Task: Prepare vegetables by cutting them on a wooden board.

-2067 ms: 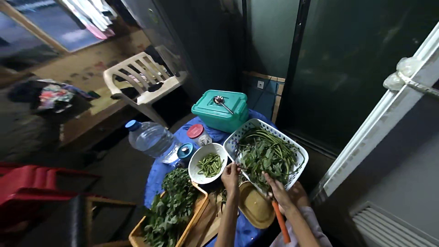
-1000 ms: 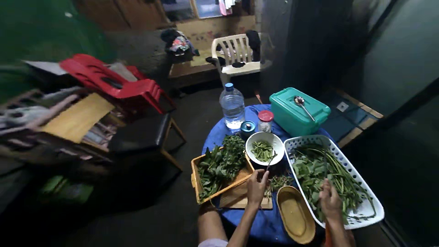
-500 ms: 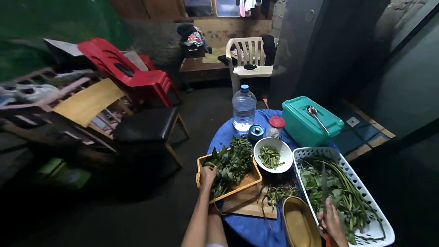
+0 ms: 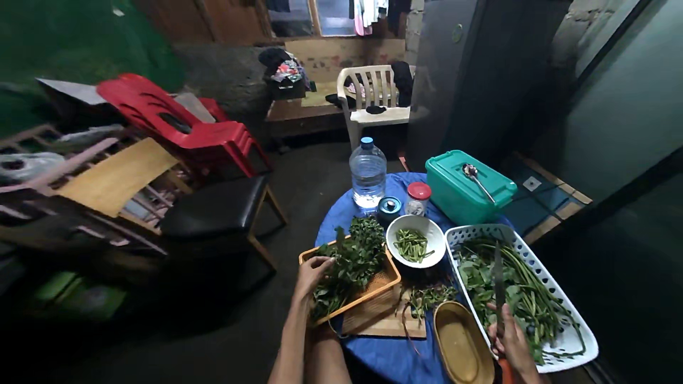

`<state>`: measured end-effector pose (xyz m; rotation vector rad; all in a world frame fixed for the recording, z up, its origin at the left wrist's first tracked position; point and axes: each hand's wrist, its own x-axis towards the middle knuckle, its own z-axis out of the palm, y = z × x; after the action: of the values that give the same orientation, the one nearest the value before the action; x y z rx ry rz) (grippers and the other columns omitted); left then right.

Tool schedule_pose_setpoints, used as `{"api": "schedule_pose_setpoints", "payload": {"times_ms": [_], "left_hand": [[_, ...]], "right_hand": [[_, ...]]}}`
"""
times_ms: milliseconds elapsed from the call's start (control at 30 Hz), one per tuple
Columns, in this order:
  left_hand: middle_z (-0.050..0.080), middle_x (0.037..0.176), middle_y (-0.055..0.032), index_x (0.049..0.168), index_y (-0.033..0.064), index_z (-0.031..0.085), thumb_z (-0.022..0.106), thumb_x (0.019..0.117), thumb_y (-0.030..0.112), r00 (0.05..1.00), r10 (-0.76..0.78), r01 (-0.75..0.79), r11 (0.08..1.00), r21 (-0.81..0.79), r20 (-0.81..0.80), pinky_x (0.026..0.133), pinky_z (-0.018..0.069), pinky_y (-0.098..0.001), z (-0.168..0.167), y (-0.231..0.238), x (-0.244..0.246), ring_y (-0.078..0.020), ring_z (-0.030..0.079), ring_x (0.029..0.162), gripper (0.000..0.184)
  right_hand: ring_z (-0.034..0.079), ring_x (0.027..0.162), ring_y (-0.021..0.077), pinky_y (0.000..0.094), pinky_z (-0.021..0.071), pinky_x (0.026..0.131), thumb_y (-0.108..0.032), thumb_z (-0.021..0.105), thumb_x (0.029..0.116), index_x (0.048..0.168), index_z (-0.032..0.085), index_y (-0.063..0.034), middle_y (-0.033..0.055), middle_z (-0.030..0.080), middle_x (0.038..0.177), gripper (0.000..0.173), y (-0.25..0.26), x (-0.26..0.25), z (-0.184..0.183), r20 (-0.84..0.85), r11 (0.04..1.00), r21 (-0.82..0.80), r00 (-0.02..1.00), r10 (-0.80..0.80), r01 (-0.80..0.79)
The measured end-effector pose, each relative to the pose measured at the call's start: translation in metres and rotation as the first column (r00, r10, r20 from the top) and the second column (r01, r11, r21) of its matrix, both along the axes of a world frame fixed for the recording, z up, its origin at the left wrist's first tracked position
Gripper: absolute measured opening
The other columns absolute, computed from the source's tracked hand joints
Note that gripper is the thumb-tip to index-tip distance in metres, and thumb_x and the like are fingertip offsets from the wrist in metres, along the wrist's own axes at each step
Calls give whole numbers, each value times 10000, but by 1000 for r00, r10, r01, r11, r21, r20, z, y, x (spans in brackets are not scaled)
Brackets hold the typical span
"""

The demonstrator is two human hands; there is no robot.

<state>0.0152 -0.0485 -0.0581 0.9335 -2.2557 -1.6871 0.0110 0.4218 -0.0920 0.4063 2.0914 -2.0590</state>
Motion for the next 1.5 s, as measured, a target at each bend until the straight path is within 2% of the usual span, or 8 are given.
{"api": "schedule_pose_setpoints", "payload": {"times_ms": [233,467,600,767,1033,1167,1367,1500], "left_hand": [[730,963,-119,1006,-50,709,747,902,60,927,-59,-65,948,-312,-371,837,576,-318,8,29,16,-142,695,878,156],[709,960,-141,1056,-102,651,713,885,-13,839,18,-179,953,-244,-543,817,580,-293,-14,46,14,-130,684,874,203],[739,962,-82,983,-61,669,696,853,-7,726,-145,-172,908,-381,-672,869,579,-283,17,60,10,-100,704,930,143],[699,1081,-262,1078,-109,695,675,875,-65,921,-63,-124,888,-444,-384,971,520,-518,-18,48,9,-364,673,1051,209],[712,954,-186,1027,-96,677,716,896,15,837,20,-280,874,-396,-547,818,575,-348,-13,56,-2,-195,690,868,176],[714,922,-152,1007,-84,680,726,887,46,824,13,-271,887,-373,-566,790,574,-296,-8,64,4,-141,685,835,183],[713,935,-144,1019,-103,669,726,879,21,798,5,-243,918,-313,-603,805,576,-274,12,81,8,-119,686,852,195],[722,908,-94,997,-74,675,735,855,16,761,16,-255,926,-277,-648,801,584,-228,15,81,10,-64,692,837,179]], "right_hand": [[419,395,31,200,410,397,-424,156,1122,1348,543,9,-56,470,544,622,3,10,4,-26,999,-39,999,-29,28],[439,417,55,217,414,409,-431,151,1120,1375,538,2,-29,506,582,635,3,21,3,-18,999,-40,1000,-6,5],[434,411,48,211,414,405,-418,160,1123,1365,544,9,-38,496,569,624,3,18,3,-31,998,-64,999,-12,10],[434,408,51,217,423,411,-435,155,1121,1366,544,-1,-41,484,560,633,0,21,5,-1,997,-69,1000,-18,18],[437,438,41,222,430,431,-409,236,1118,1356,571,-29,-56,491,596,560,-32,18,9,-68,988,-68,989,131,-135],[508,571,88,300,481,563,-297,645,1004,1312,636,-29,34,616,756,408,-94,8,17,-78,954,79,952,297,-291],[699,890,299,482,555,889,-320,647,1006,1401,583,-16,189,718,1009,502,-216,-35,44,-187,821,346,824,535,-455],[686,1095,344,513,517,994,-315,650,996,1285,646,-11,211,707,1154,419,-267,-58,45,-122,732,476,787,604,-488]]}}
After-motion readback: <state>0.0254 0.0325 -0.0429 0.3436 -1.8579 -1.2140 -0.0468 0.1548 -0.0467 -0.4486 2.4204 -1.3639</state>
